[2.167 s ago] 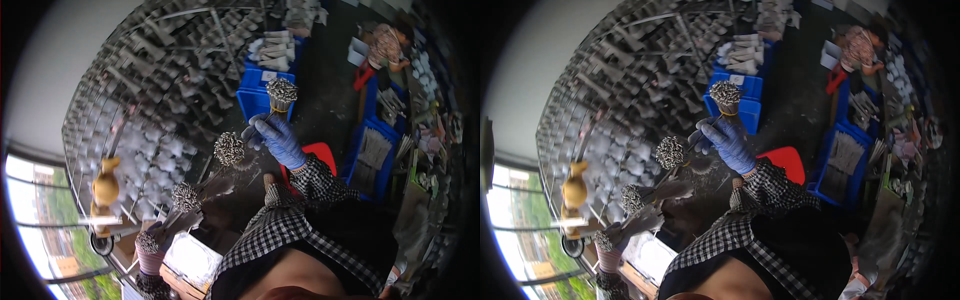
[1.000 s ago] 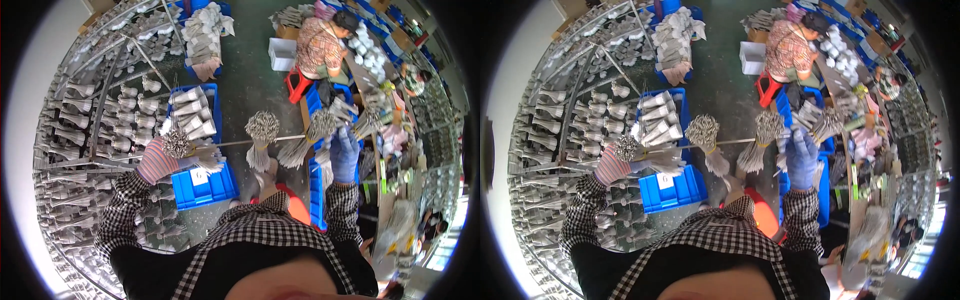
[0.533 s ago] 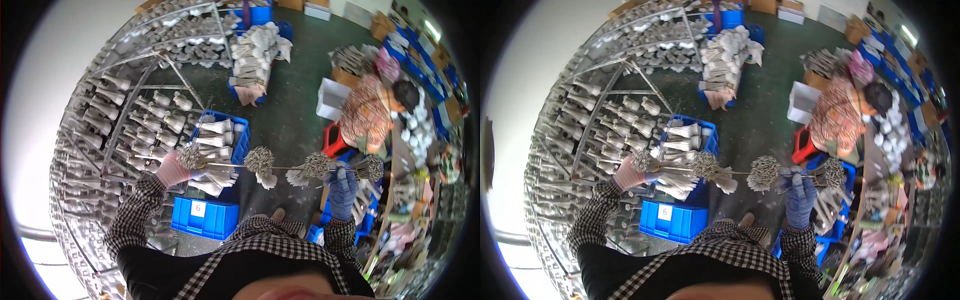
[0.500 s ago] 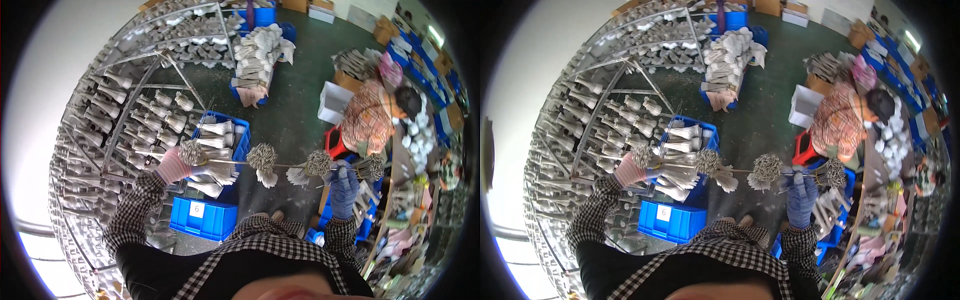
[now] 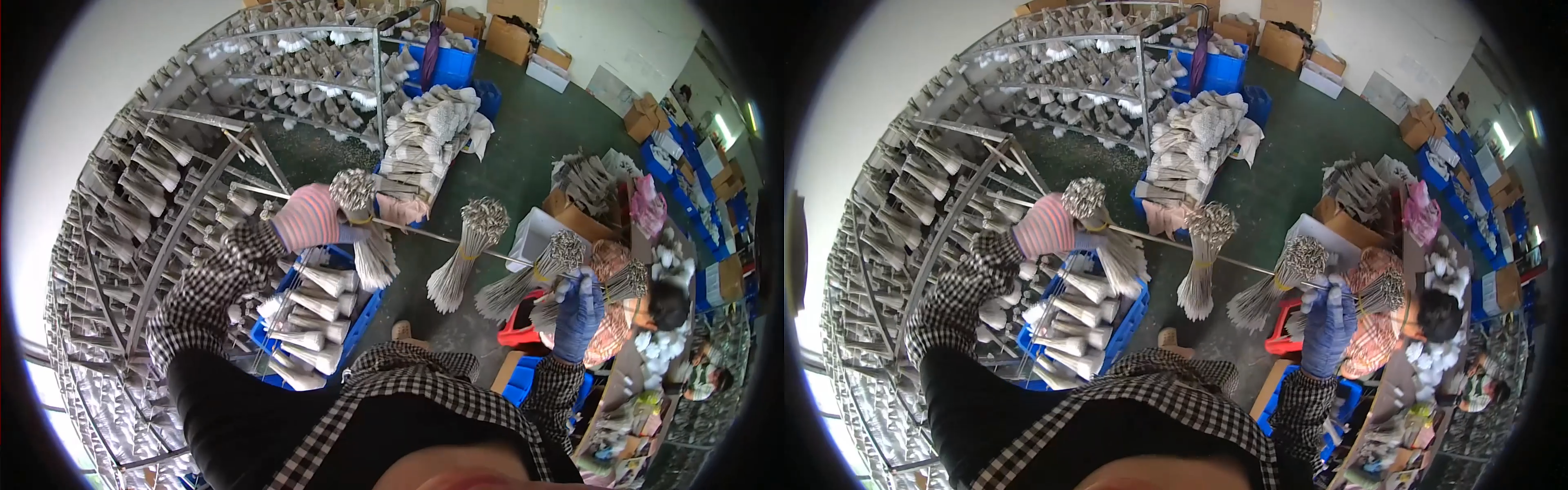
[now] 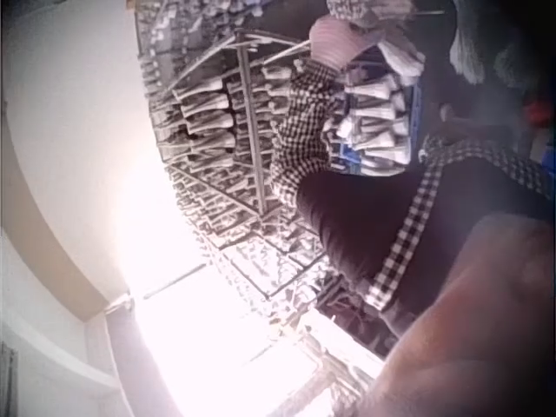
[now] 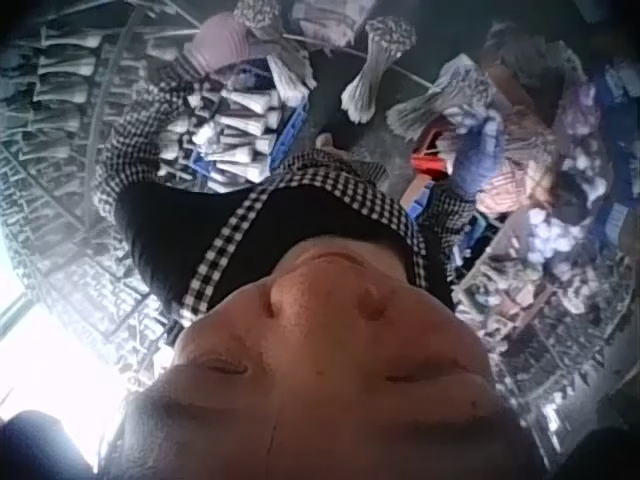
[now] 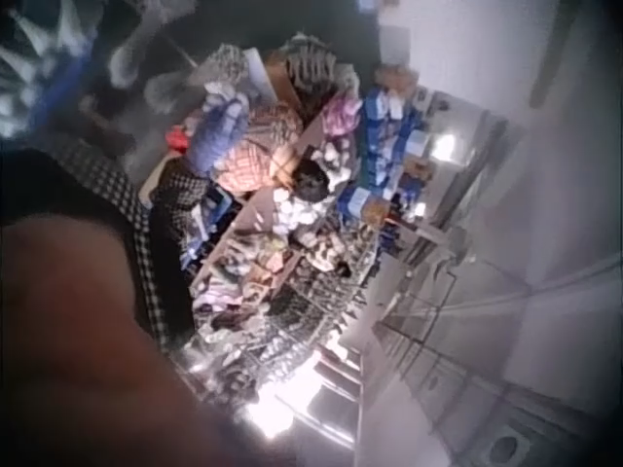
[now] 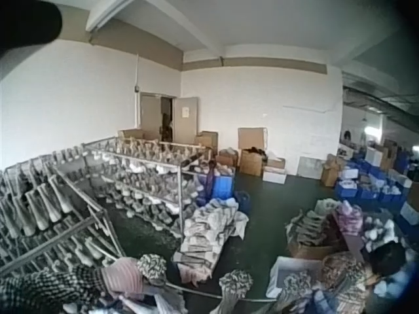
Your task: Bundling wire bristles and dipping them into white paste as part of a manufacturing process.
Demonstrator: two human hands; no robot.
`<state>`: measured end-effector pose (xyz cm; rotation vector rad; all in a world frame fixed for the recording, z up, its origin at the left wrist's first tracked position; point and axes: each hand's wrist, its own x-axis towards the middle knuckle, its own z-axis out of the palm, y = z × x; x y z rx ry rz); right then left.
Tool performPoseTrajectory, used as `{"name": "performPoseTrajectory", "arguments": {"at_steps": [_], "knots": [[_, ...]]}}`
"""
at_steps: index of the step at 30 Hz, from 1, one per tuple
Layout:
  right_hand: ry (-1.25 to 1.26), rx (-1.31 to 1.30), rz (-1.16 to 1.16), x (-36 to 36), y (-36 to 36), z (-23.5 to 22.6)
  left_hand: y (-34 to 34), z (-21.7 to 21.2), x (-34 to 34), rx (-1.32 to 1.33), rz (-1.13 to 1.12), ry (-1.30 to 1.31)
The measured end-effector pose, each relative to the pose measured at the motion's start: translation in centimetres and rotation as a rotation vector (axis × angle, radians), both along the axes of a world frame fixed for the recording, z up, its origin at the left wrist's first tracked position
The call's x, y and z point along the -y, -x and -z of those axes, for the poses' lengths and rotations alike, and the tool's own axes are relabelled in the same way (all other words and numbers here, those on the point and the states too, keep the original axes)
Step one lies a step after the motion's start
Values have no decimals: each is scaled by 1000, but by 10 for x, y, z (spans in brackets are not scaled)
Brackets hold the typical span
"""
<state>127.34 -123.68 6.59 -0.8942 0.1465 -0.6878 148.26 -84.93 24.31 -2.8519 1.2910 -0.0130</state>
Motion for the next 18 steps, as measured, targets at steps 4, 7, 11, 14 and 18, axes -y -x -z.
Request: {"name": "performPoseTrajectory", "arguments": {"at_steps": [4, 7, 11, 14, 18], "knots": [[51, 88, -28, 28, -90, -13, -108, -23, 36, -26, 18, 44], [53, 94, -68, 36, -163, -25, -190, -31, 40, 36, 84, 101], [57, 95, -167, 41, -272, -35, -299, -36, 33, 36, -33, -50], [49, 43, -205, 34, -341, -47, -366, -34, 13, 226, 94, 30], [52, 57, -452, 18, -437, -43, -448, -18, -47, -327, -31, 355]]}}
